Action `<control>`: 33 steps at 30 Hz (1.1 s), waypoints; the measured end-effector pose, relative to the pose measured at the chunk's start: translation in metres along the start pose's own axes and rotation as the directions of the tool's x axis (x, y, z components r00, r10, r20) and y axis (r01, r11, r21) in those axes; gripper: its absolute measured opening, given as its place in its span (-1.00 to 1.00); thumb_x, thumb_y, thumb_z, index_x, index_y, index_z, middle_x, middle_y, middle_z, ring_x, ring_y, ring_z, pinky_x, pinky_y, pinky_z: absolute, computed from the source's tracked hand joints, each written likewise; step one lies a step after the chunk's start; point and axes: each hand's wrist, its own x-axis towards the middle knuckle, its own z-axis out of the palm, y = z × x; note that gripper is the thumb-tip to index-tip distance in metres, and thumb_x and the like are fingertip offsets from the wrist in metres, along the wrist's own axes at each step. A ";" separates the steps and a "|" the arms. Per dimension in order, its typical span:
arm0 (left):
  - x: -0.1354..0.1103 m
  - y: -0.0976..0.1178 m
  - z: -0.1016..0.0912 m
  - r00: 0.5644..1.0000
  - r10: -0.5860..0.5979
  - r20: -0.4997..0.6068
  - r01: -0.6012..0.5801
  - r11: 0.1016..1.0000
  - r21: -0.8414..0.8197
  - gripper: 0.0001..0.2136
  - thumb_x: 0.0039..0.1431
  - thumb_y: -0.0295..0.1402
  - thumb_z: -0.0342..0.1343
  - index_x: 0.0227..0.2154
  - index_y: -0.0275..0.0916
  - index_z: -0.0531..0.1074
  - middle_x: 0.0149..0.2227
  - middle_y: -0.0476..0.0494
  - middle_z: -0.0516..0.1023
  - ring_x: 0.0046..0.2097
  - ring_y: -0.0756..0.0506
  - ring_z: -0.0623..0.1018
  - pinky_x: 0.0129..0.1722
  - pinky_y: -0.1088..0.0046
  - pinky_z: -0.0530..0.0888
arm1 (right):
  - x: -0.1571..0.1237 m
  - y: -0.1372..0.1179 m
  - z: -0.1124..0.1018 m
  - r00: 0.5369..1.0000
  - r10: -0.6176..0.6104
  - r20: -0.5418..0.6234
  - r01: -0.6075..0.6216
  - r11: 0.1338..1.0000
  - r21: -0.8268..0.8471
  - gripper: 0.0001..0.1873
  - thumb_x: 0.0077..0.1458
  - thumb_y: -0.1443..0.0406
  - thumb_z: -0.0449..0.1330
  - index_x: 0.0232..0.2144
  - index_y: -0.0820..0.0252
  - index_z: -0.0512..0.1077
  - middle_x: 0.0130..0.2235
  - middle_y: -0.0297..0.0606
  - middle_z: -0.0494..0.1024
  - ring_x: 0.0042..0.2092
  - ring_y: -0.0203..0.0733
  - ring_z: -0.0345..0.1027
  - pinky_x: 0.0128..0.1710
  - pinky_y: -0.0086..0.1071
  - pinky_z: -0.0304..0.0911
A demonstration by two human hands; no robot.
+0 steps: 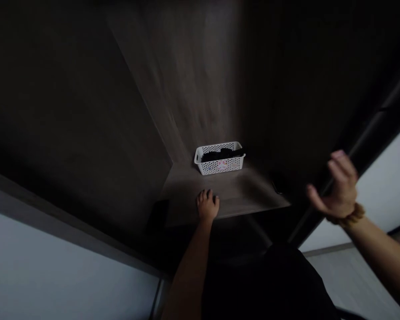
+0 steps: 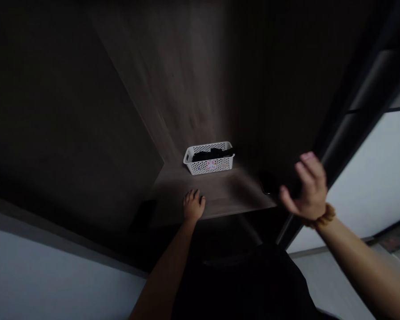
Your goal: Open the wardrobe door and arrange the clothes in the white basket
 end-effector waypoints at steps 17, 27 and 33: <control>-0.161 0.038 -0.018 0.953 0.303 -0.003 -0.284 0.892 -0.353 -0.50 0.27 -0.15 0.07 0.23 -0.16 0.47 0.23 -0.28 0.56 0.29 -0.27 0.51 0.32 -0.03 0.41 | -0.013 0.107 -0.029 0.938 0.345 -0.002 -0.335 0.909 -0.249 0.20 0.14 -0.17 -0.03 0.53 0.35 -0.45 0.56 0.18 -0.42 0.55 0.48 -0.45 0.39 0.47 -0.27; -0.154 0.187 -0.061 0.755 0.634 -0.168 -0.650 0.691 -0.316 -0.42 0.41 -0.09 -0.13 0.38 -0.22 0.26 0.30 -0.36 0.46 0.33 -0.27 0.43 0.35 0.01 0.35 | -0.006 0.059 -0.023 0.897 0.438 0.068 -0.419 0.888 -0.190 0.20 0.16 -0.23 -0.07 0.53 0.42 -0.38 0.54 0.29 -0.28 0.55 0.49 -0.39 0.39 0.48 -0.30; -0.153 0.232 -0.067 0.487 0.801 -0.349 -0.873 0.440 -0.209 -0.36 0.37 0.00 -0.11 0.38 -0.23 0.28 0.34 -0.36 0.42 0.39 -0.31 0.36 0.38 -0.05 0.33 | -0.004 0.007 -0.005 0.947 0.322 0.017 -0.321 0.946 -0.036 0.08 0.25 -0.12 -0.02 0.56 0.26 -0.35 0.57 0.09 -0.25 0.55 0.48 -0.35 0.44 0.43 -0.28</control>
